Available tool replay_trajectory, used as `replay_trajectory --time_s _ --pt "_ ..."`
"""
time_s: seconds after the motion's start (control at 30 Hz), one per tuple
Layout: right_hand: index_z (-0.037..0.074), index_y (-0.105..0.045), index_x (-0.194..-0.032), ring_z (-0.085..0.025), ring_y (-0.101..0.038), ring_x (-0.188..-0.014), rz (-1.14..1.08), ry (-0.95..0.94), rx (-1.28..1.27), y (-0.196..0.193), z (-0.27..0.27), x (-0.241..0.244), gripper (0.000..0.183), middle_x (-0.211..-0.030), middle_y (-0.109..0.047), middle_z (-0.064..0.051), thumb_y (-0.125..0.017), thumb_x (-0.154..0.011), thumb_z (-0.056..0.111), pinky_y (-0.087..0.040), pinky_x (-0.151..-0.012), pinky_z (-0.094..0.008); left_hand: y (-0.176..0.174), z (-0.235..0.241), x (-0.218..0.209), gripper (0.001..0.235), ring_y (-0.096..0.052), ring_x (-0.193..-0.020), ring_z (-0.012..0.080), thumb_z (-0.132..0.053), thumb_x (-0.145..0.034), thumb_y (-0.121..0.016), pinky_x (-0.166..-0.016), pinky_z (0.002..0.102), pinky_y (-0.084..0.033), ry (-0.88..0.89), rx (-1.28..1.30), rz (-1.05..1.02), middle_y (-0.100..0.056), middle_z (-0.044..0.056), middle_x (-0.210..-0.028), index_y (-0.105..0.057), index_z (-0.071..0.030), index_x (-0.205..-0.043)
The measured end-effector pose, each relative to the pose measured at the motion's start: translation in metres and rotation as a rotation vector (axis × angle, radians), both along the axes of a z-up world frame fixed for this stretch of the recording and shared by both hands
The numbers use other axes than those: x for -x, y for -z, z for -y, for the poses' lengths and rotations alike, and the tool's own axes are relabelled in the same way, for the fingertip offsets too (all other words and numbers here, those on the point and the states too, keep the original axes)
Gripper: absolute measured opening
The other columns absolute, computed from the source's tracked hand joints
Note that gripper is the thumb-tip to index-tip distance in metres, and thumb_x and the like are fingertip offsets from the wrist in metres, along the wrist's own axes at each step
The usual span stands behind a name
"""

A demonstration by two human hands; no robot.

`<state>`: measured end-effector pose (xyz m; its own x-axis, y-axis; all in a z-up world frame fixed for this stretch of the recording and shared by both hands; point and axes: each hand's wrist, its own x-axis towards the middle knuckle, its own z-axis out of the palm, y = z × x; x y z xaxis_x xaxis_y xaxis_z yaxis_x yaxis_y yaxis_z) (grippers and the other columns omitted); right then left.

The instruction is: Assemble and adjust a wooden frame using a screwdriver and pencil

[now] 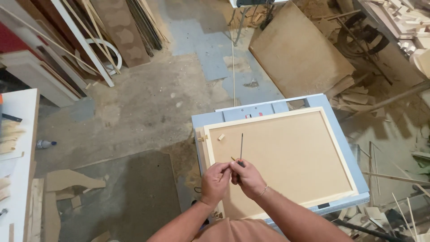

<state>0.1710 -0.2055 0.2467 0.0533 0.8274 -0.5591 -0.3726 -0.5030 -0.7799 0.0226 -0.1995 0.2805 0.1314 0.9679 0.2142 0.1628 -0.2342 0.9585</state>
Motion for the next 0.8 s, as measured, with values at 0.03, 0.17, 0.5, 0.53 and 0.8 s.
replay_trajectory --time_s 0.03,0.17,0.5,0.53,0.8 --pt "0.007 -0.05 -0.081 -0.018 -0.042 -0.049 0.0 0.0 0.003 -0.003 -0.002 0.002 0.027 -0.057 -0.046 -0.007 -0.068 -0.097 0.02 -0.032 -0.051 -0.032 0.002 -0.001 0.001 0.015 -0.071 -0.076 0.0175 -0.014 -0.096 -0.067 -0.068 0.031 -0.057 0.0 0.003 0.0 -0.077 0.005 -0.086 -0.079 -0.008 -0.101" --pt "0.007 -0.055 -0.083 -0.016 -0.04 -0.05 0.2 -0.115 0.043 -0.042 -0.011 0.009 0.023 -0.057 -0.047 -0.007 -0.064 -0.097 0.022 -0.033 -0.05 -0.03 0.003 -0.007 0.006 0.013 -0.07 -0.075 0.0188 -0.01 -0.095 -0.065 -0.066 0.033 -0.053 -0.034 -0.142 -0.039 -0.076 0.003 -0.084 -0.077 -0.01 -0.096" --pt "0.02 -0.063 -0.124 -0.023 -0.071 -0.087 0.869 -0.32 -0.038 -0.053 -0.014 -0.021 0.04 -0.089 -0.077 -0.004 -0.071 -0.087 0.031 -0.055 -0.08 -0.037 0.11 -0.063 0.019 0.014 -0.064 -0.071 0.0097 -0.008 -0.099 -0.06 -0.064 0.02 -0.053 -0.169 0.57 0.324 -0.069 0.003 -0.083 -0.072 -0.007 -0.105" --pt "0.02 -0.063 -0.124 -0.023 -0.071 -0.087 0.869 -0.322 -0.036 -0.053 -0.012 -0.023 0.04 -0.089 -0.077 -0.004 -0.071 -0.087 0.031 -0.055 -0.08 -0.037 0.116 -0.066 0.021 0.014 -0.064 -0.071 0.0097 -0.008 -0.099 -0.06 -0.064 0.02 -0.053 -0.17 0.572 0.325 -0.069 0.003 -0.083 -0.072 -0.007 -0.105" --pt "0.012 -0.077 -0.111 -0.015 -0.062 -0.079 0.725 -0.061 -0.159 -0.071 -0.012 -0.021 0.02 -0.097 -0.075 -0.007 -0.071 -0.092 0.017 -0.06 -0.069 -0.028 0.139 -0.075 0.025 0.013 -0.069 -0.069 0.0122 -0.006 -0.098 -0.063 -0.063 0.023 -0.059 -0.107 0.554 0.335 -0.072 0.006 -0.086 -0.073 -0.01 -0.106"
